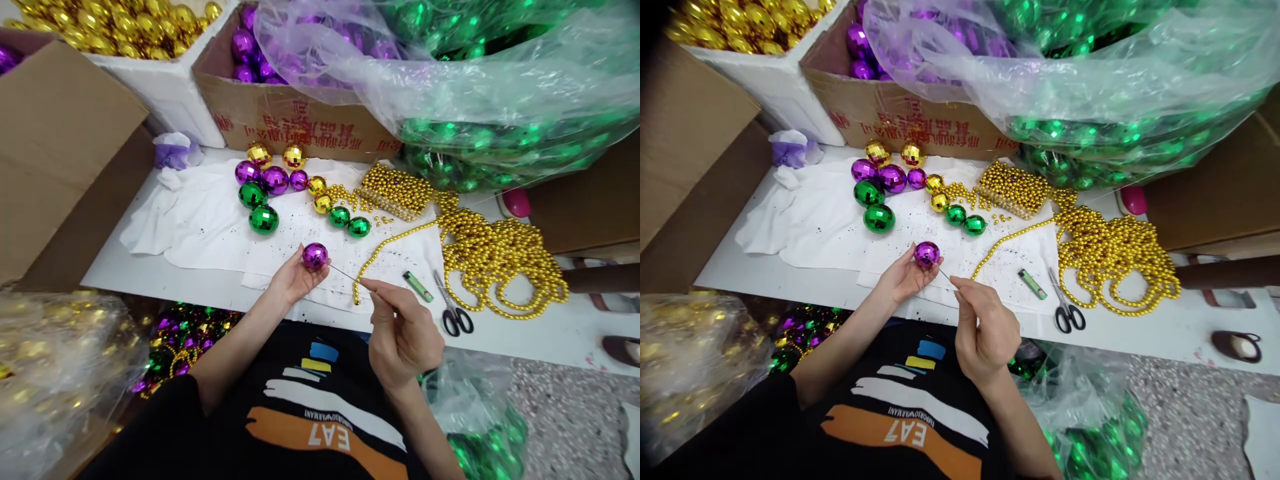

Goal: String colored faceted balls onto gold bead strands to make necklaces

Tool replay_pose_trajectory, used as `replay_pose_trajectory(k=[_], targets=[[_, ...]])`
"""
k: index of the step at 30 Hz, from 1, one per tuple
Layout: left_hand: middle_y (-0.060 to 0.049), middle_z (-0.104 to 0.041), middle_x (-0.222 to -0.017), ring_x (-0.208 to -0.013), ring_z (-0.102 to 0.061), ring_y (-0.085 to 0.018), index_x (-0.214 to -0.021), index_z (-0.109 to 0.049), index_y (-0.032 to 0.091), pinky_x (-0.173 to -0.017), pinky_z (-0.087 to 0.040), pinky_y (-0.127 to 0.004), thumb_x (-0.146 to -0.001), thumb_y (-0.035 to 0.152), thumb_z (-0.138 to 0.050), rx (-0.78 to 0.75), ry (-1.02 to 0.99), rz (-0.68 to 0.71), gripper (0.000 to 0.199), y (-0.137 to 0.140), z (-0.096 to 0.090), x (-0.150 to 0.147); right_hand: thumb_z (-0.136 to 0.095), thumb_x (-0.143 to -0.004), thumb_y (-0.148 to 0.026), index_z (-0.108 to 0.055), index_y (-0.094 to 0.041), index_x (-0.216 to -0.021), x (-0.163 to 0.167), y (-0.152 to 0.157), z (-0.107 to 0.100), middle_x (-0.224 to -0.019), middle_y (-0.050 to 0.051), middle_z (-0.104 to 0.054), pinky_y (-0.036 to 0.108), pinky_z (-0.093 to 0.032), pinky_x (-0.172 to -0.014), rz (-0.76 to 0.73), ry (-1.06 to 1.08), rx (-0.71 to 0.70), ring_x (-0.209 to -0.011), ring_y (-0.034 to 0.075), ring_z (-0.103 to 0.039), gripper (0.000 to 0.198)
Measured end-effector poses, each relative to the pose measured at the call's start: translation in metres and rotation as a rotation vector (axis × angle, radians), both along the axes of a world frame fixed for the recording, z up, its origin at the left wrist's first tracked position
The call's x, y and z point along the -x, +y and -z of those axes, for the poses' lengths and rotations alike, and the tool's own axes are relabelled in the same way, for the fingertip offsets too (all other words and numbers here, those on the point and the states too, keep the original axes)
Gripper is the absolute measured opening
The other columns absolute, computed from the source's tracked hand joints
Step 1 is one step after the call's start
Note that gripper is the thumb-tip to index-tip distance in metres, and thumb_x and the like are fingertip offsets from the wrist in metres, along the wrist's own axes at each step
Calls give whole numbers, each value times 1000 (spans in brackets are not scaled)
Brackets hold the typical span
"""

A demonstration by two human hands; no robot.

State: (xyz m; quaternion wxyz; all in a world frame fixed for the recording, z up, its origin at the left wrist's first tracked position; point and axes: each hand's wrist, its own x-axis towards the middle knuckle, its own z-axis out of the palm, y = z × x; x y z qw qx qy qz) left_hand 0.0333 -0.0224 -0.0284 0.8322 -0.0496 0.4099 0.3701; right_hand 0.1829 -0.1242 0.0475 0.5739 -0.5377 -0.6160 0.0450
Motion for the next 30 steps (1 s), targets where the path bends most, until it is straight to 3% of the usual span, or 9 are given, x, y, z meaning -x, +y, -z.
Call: replay_pose_trajectory(k=[16,30], targets=[[-16,-71,-87,-76,-70,-18,-115,-59,6,-71,-60,-28,-102,43,-37,-26,14,21,46,0,-1,-4,-49,-89,-1,-58,-20,-116,12,22,19,-99,10,-76,27,-59,-72,-104,-292,23,-94,18,-73,34],[-10,-70,-80,-69,-68,-16,-101,-62,10,-72,-59,-30,-103,39,-34,-41,4,30,40,-3,-3,-9,-44,-93,-6,-60,-19,-114,21,35,52,-98,10,-75,25,-52,-65,-29,-391,32,-84,17,-72,29]])
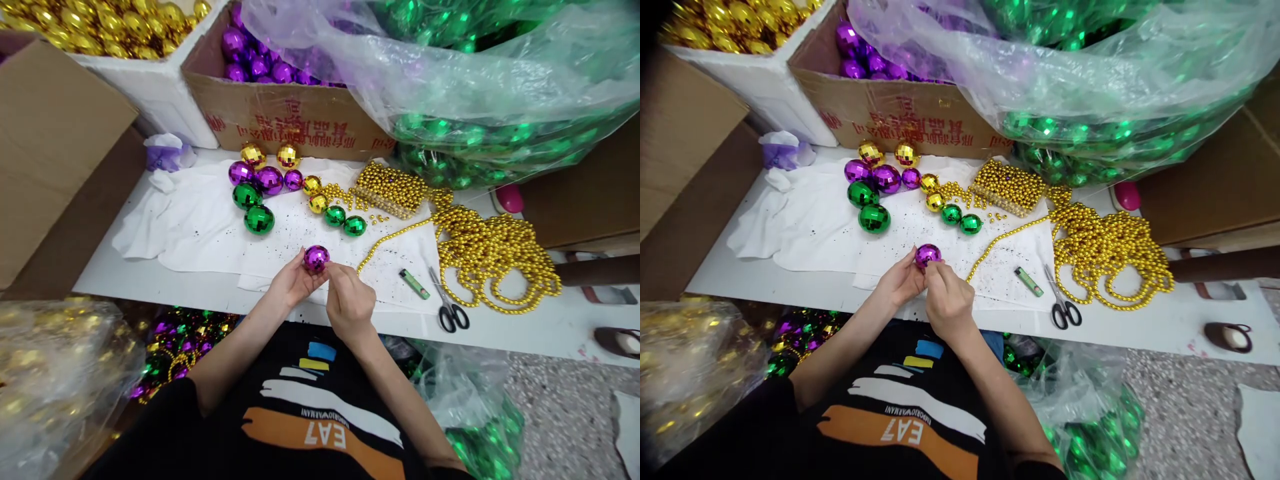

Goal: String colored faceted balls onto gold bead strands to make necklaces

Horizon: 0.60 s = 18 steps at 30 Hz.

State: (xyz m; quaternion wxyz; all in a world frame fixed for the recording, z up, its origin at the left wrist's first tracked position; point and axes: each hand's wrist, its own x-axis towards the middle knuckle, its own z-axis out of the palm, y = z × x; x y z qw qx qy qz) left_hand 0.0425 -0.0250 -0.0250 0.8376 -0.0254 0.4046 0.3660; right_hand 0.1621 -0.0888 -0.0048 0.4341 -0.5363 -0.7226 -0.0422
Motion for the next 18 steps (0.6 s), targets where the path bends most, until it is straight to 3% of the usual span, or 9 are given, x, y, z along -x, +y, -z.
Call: replay_pose_trajectory(k=[4,7,11,15,18], targets=[[-8,-70,-77,-66,-66,-15,-96,-64,11,-79,-59,-33,-103,36,-36,-57,-29,17,37,-3,-3,0,-43,-94,-7,-64,-19,-104,0,3,13,-97,9,-73,24,-49,-64,53,-12,101,-80,15,-69,26],[-10,-72,-84,-74,-69,-18,-97,-65,12,-84,-58,-38,-101,33,-40,-109,-77,83,33,-7,-4,2,-46,-96,-12,-64,-19,-97,-5,-2,15,-90,7,-68,24,-46,-62,87,96,207,-75,14,-65,19],[-10,-72,-86,-83,-71,-21,-92,-65,14,-85,-58,-42,-100,31,-45,-71,-87,94,27,-11,-1,-1,-50,-95,-15,-61,-19,-91,-20,-21,2,-76,2,-60,25,-42,-59,73,225,313,-66,13,-58,13],[-9,-71,-84,-77,-69,-17,-92,-66,12,-77,-58,-34,-97,19,-49,-28,-74,147,19,-15,2,-16,-52,-94,-12,-60,-18,-89,-34,-40,-20,-72,0,-58,25,-39,-57,107,191,308,-61,11,-53,11],[-8,-72,-87,-76,-68,-15,-90,-69,12,-72,-56,-29,-92,13,-56,-93,-28,165,13,-20,-2,-24,-53,-94,-15,-59,-19,-85,-45,-48,-24,-70,-1,-58,25,-39,-57,129,204,396,-59,11,-52,12]])
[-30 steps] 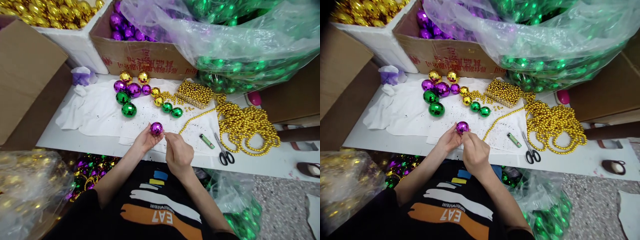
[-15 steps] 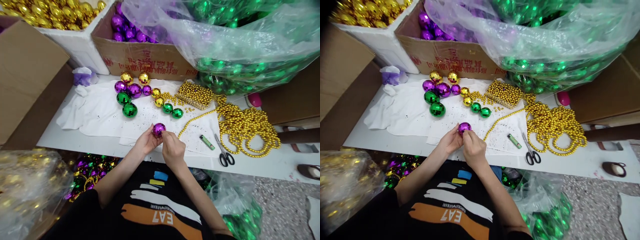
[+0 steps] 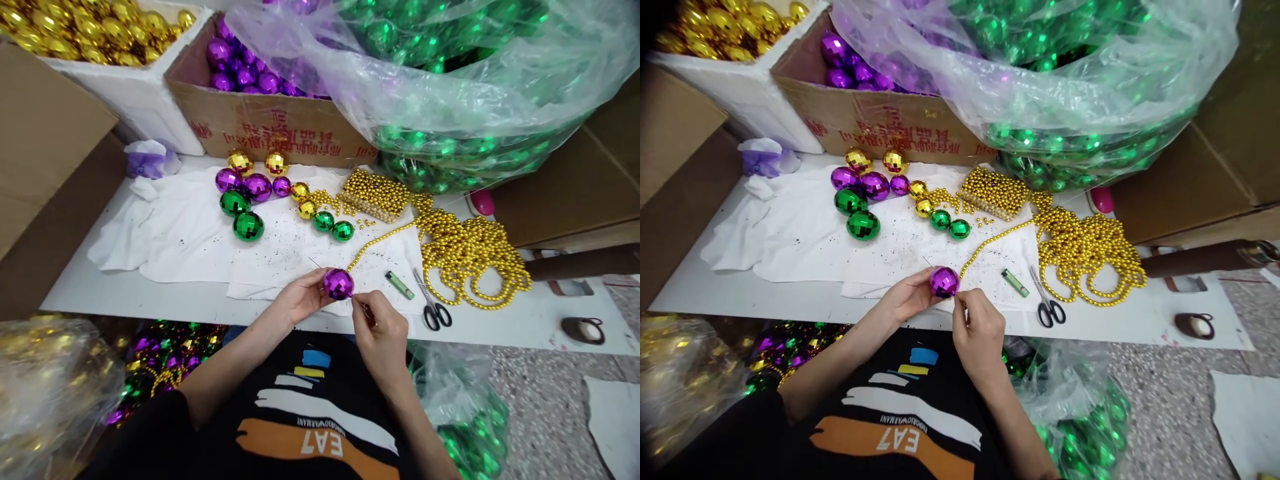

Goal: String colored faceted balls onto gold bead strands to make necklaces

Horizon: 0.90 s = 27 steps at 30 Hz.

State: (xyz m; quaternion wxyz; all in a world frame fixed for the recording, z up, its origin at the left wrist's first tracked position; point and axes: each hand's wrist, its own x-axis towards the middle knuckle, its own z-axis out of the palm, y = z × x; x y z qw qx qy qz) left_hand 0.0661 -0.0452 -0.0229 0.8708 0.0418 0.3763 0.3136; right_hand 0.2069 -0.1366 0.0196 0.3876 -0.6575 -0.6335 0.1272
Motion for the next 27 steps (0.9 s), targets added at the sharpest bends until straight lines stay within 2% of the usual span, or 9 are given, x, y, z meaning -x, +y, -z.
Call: replay_pose_trajectory(k=[3,5,10,13,16,18,20,24,27], targets=[[-7,-72,-88,-74,-65,-14,-85,-72,13,-69,-54,-25,-87,19,-65,-230,125,-43,9,0,-8,3,-54,-94,-20,-61,-20,-84,-11,0,6,-73,0,-62,25,-41,-59,-60,29,162,-64,13,-56,12],[-6,-72,-87,-76,-64,-14,-81,-74,14,-69,-52,-24,-84,24,-70,-441,272,-116,11,6,-16,10,-56,-95,-25,-65,-20,-96,-15,6,9,-84,3,-66,27,-45,-62,-109,36,202,-75,16,-60,10],[-7,-74,-100,-99,-65,-18,-83,-78,17,-93,-49,-28,-84,30,-71,-962,568,-211,14,31,-51,22,-59,-93,-35,-63,-22,-125,-3,44,-7,-118,11,-65,43,-47,-94,-50,-13,-32,-111,26,-55,34],[-7,-73,-108,-109,-64,-20,-86,-79,19,-102,-47,-33,-87,31,-69,-1186,540,-216,15,43,-78,22,-57,-94,-33,-71,-23,-110,12,70,-17,-114,9,-69,44,-45,-98,-141,113,-54,-111,26,-56,23],[-5,-74,-106,-109,-64,-19,-86,-78,21,-101,-47,-34,-88,30,-68,-1255,519,-310,14,48,-89,25,-56,-92,-32,-73,-22,-84,18,82,-15,-85,5,-73,37,-49,-82,-183,412,103,-87,21,-64,21],[-5,-74,-105,-106,-65,-18,-89,-77,21,-98,-49,-33,-91,32,-64,-1220,535,-342,17,49,-78,30,-60,-89,-35,-72,-20,-80,11,83,-12,-69,2,-70,31,-48,-67,-140,666,213,-68,17,-63,21],[-6,-74,-106,-101,-67,-18,-98,-75,21,-93,-51,-33,-93,36,-60,-1165,591,-268,22,47,-51,34,-64,-85,-39,-72,-19,-83,-2,80,-13,-61,0,-66,25,-41,-53,-83,882,248,-53,12,-56,21],[-6,-74,-97,-92,-67,-18,-97,-74,18,-82,-49,-30,-91,34,-61,-1194,776,211,21,28,17,40,-69,-83,-40,-70,-19,-85,-33,72,-33,-54,-4,-56,21,-21,-41,-20,1113,156,-41,5,-34,21],[-6,-73,-95,-93,-65,-19,-93,-73,19,-84,-47,-31,-94,33,-55,-1302,854,397,23,8,47,43,-69,-84,-37,-69,-21,-85,-51,66,-53,-49,-6,-45,21,-19,-41,-50,1226,64,-41,5,-25,16]])
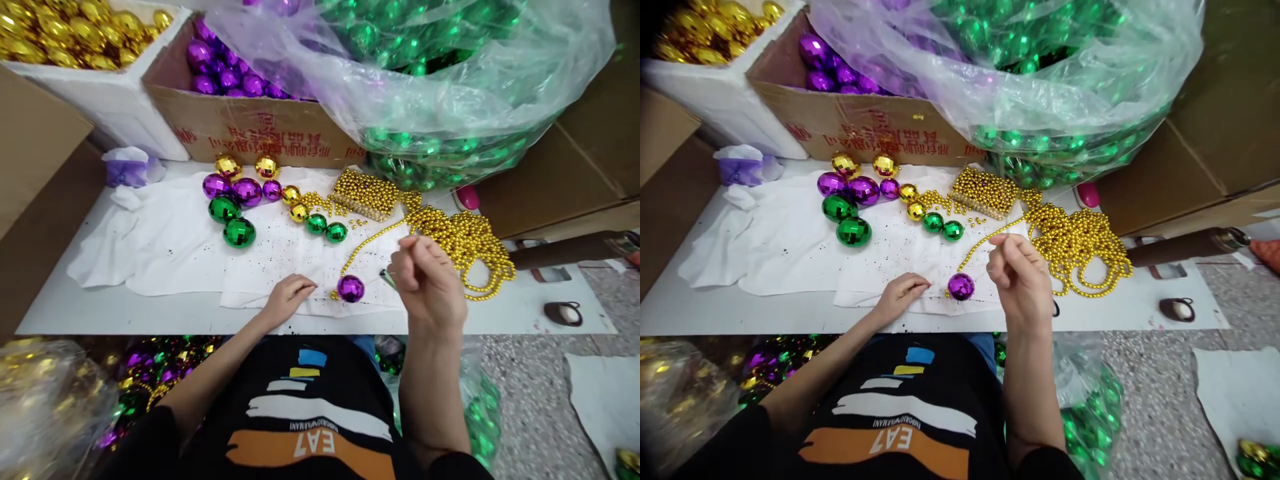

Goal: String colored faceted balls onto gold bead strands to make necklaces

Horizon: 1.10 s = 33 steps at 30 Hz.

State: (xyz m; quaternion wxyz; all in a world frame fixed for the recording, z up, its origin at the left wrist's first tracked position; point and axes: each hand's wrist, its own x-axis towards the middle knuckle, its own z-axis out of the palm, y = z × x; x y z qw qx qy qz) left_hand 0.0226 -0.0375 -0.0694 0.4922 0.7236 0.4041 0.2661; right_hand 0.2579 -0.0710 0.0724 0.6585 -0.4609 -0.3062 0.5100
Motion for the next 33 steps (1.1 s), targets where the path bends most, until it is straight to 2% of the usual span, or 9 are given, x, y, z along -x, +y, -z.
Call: replay_pose_trajectory(k=[3,6,10,14,19,24,27,31,33], targets=[[-7,-73,-96,-94,-65,-19,-93,-72,19,-84,-46,-31,-96,33,-52,-43,21,7,24,-10,3,4,-66,-87,-33,-69,-23,-89,-6,-4,-5,-48,-8,-39,20,-20,-41,-9,79,-68,-41,6,-19,11],[-7,-72,-94,-89,-65,-18,-92,-71,18,-80,-46,-29,-97,33,-50,-52,14,-33,26,4,-12,-1,-62,-90,-29,-70,-23,-95,-2,-3,3,-48,-8,-38,20,-19,-40,-43,142,-54,-42,7,-16,11],[-7,-72,-95,-91,-63,-20,-93,-71,18,-83,-45,-32,-97,30,-50,-298,102,-70,25,60,-46,-40,-61,-90,-29,-69,-24,-92,6,4,7,-47,-8,-29,19,-17,-40,-86,277,-37,-44,9,-12,9],[-10,-71,-106,-105,-60,-24,-97,-74,18,-89,-44,-35,-96,21,-49,-497,378,138,26,120,-68,-113,-64,-87,-32,-69,-25,-85,7,5,-5,-61,-5,-41,22,-15,-40,-82,294,-33,-46,8,-12,9],[-19,-72,-97,-98,-66,-27,-88,-75,9,-83,-47,-36,-85,2,-50,-406,689,295,26,147,-54,-179,-68,-82,-34,-71,-23,-80,-1,-3,-5,-82,0,-49,25,-18,-43,7,153,-13,-52,7,-20,11],[-18,-73,-99,-99,-66,-25,-90,-73,10,-85,-47,-36,-86,0,-47,-397,653,264,28,151,-48,-179,-71,-80,-34,-77,-23,-87,-4,-11,23,-73,0,-45,25,-22,-47,51,33,86,-56,8,-34,14],[-10,-72,-94,-89,-65,-19,-92,-71,13,-79,-48,-31,-86,8,-55,-198,331,182,18,149,-57,-150,-72,-79,-32,-77,-26,-101,-3,-15,45,-72,-1,-46,25,-26,-50,128,-72,144,-56,8,-38,23],[-3,-68,-83,-68,-60,-9,-96,-69,14,-66,-48,-23,-85,19,-65,517,-442,-30,13,130,-61,-91,-71,-80,-31,-77,-25,-105,0,-24,67,-79,0,-55,25,-29,-51,114,-239,230,-56,7,-38,27],[-3,-67,-81,-66,-60,-8,-95,-69,13,-65,-48,-21,-83,19,-68,728,-658,-116,14,117,-58,-65,-70,-80,-31,-78,-25,-103,4,-29,71,-81,1,-56,25,-30,-50,67,-278,257,-56,8,-39,25]])
